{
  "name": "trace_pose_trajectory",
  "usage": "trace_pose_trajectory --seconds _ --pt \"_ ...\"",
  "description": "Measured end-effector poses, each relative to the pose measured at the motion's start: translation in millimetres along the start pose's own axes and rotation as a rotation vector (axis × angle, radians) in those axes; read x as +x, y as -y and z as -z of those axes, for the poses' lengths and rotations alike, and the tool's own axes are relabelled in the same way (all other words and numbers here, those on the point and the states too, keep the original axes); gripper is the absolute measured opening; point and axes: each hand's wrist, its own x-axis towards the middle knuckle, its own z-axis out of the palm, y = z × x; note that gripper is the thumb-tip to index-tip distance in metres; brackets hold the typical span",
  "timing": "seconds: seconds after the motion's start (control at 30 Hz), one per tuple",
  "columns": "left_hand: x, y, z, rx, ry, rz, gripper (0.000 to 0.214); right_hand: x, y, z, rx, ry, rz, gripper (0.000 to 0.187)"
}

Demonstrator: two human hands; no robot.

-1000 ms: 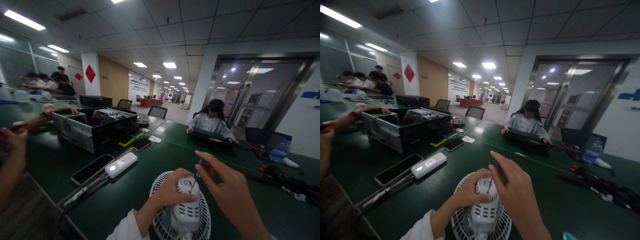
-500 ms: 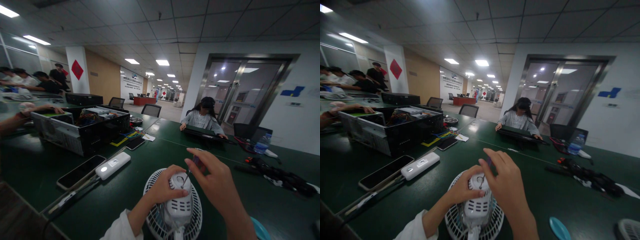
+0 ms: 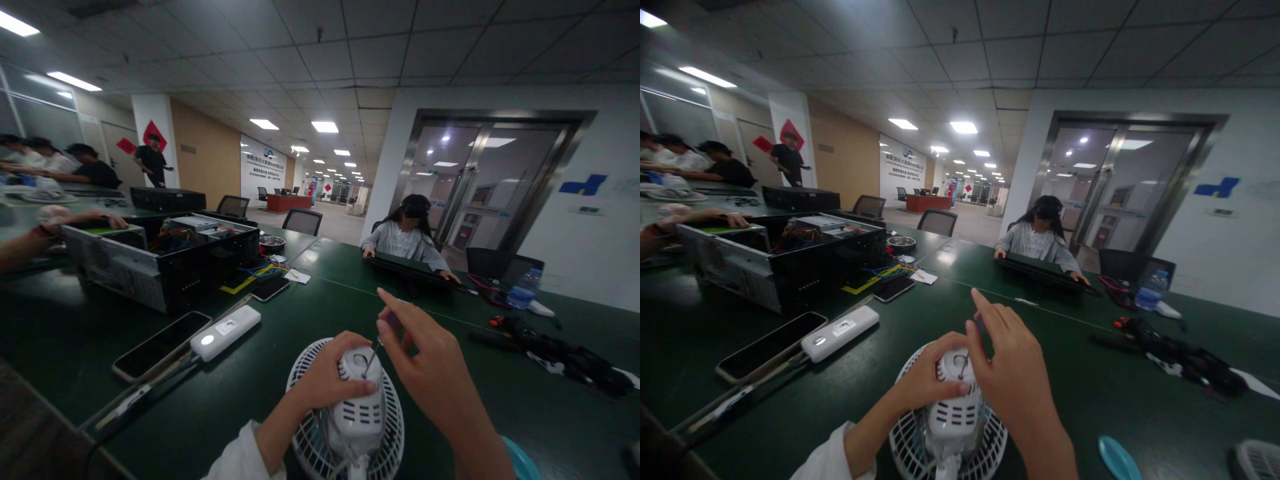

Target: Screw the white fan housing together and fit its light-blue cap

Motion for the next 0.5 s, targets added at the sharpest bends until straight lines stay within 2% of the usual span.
trace_pose_trajectory --seconds 0.13,0.3,0.5 --pt "1 0 0.2 0.007 0.005 -0.003 0.054 -1 3 7 0.061 0.049 0.021 0.034" --pt "0 2 0.2 0.001 -0.007 -0.005 0.055 -2 0 -2 -0.097 -0.011 -0.016 0.025" --pt "0 0 1.1 0.014 0.010 0.009 0.055 -2 -10 -3 -0.093 0.136 -0.160 0.019"
